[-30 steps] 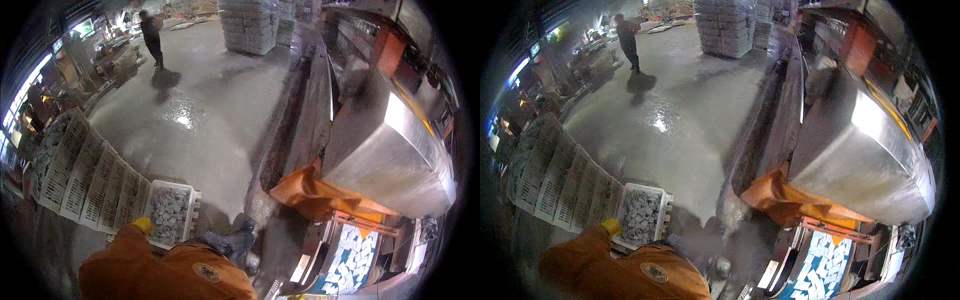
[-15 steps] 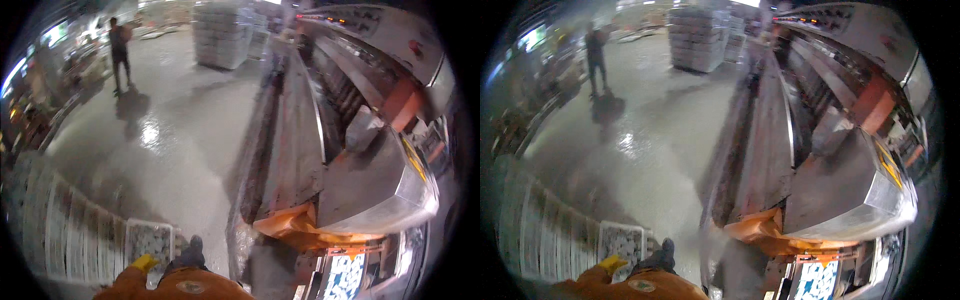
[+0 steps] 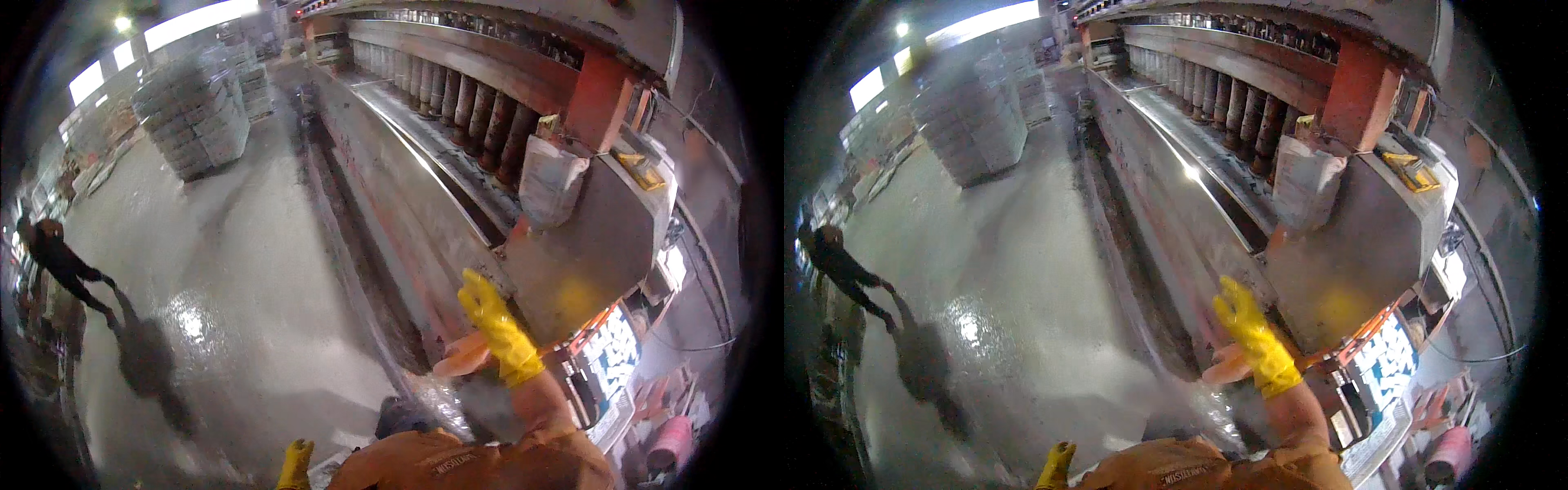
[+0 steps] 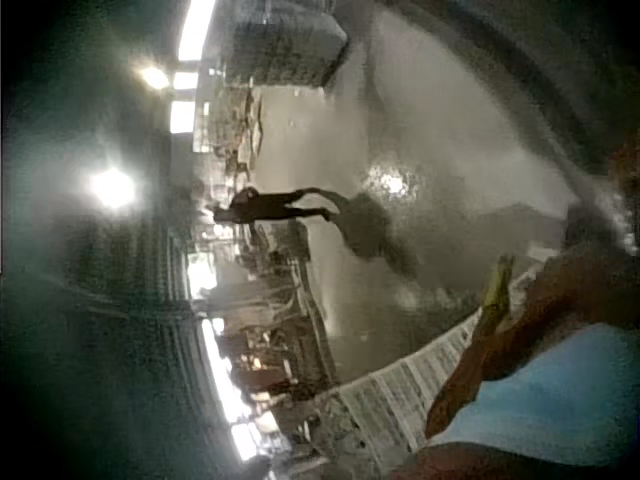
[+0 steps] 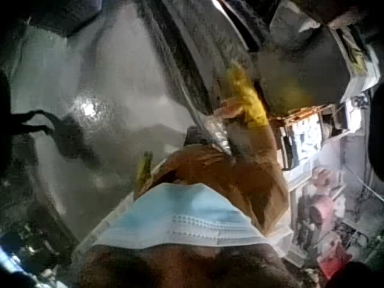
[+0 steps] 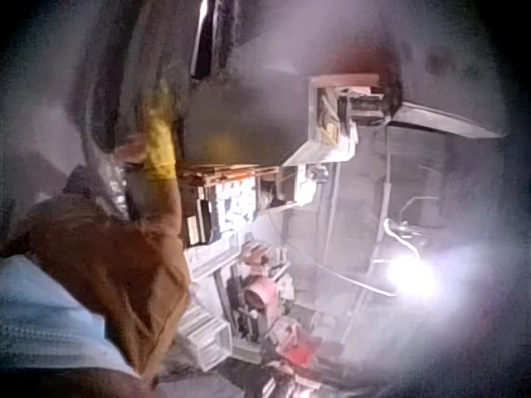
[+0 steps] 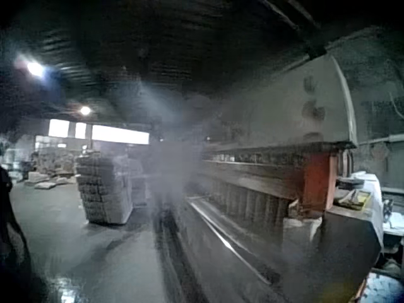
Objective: The person places small rectangular tiles onto a moving conveyor belt in a factory setting. They repeatedly pick tiles from a nearby bin and arrange them in rows on the belt, then use a metal bar to push the tiles forward along the rollers.
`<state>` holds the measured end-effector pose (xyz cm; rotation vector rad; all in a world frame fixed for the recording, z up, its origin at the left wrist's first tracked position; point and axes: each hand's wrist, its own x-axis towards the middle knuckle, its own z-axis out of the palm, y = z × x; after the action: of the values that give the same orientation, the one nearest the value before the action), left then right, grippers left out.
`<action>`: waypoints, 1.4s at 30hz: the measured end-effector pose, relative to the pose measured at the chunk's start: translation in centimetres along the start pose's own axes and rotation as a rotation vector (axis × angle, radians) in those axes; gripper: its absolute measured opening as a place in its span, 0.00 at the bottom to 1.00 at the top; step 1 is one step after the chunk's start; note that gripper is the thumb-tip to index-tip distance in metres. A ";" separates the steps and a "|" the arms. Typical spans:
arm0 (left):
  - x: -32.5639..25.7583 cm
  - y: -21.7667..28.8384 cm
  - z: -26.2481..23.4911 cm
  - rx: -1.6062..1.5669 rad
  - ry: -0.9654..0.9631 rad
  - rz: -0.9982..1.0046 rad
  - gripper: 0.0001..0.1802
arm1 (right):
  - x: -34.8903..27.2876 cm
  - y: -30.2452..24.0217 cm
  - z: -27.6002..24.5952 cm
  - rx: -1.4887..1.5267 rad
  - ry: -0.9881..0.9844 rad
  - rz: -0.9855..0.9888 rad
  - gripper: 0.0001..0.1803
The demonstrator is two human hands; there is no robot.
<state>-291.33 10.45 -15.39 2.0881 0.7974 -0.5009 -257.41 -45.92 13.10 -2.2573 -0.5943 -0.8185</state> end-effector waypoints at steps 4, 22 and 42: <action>4.6 6.6 -3.2 -0.271 -0.014 0.072 0.39 | 11.9 5.1 4.1 -0.276 0.174 0.155 0.38; 27.8 27.2 -21.6 0.035 0.010 -0.307 0.39 | 40.5 27.4 30.6 -0.920 -0.343 0.721 0.51; 78.8 51.4 -43.1 0.260 -0.086 -0.102 0.39 | 42.2 38.7 32.9 -1.008 0.278 1.452 0.46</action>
<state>-196.11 50.42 -8.33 2.2524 0.8277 -0.7804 -191.91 -41.20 6.36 -2.4013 1.7675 -0.5849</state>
